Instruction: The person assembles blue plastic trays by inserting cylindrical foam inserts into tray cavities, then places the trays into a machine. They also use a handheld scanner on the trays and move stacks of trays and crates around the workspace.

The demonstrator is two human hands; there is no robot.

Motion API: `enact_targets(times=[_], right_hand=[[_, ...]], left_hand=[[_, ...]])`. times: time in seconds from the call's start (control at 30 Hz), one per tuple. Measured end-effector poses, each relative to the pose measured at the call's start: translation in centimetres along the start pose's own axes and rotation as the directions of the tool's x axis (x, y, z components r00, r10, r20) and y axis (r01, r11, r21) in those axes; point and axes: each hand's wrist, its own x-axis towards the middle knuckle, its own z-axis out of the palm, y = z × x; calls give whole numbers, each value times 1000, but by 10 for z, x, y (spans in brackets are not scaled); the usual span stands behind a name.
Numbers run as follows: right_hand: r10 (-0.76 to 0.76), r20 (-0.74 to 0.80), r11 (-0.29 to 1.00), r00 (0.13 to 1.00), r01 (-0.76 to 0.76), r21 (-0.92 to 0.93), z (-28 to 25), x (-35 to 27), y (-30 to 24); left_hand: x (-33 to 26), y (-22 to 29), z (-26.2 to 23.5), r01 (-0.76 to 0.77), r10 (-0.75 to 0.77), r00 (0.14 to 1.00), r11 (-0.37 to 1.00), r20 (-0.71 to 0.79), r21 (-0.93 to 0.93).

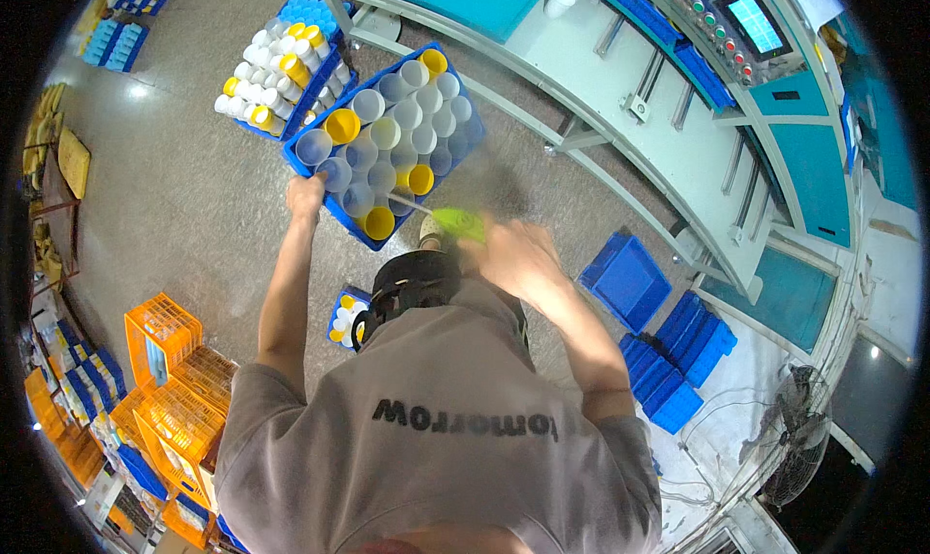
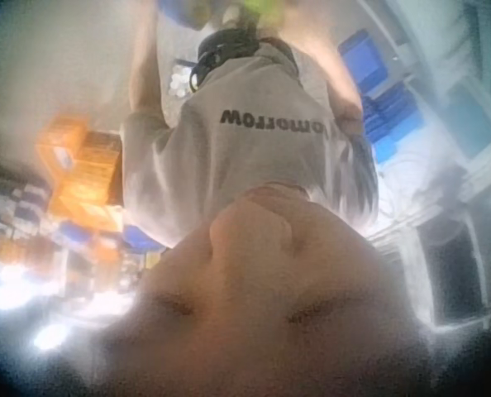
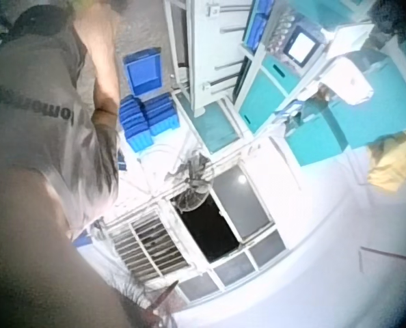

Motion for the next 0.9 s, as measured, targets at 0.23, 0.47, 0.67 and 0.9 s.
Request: enact_targets(times=[0.23,0.47,0.67,0.9], right_hand=[[189,-129,982,974,-191,-6,-24,49,61],[194,-310,981,931,-190,42,-63,132,110],[225,-102,974,969,-223,35,-87,155,179],[398,-38,914,917,-392,103,-68,178,267]], left_hand=[[28,6,-10,24,-19,995,999,97,-46],[39,22,-23,33,-12,996,972,92,-232],[34,89,-36,152,0,973,748,229,-646],[113,179,60,390,21,882,529,471,-753]])
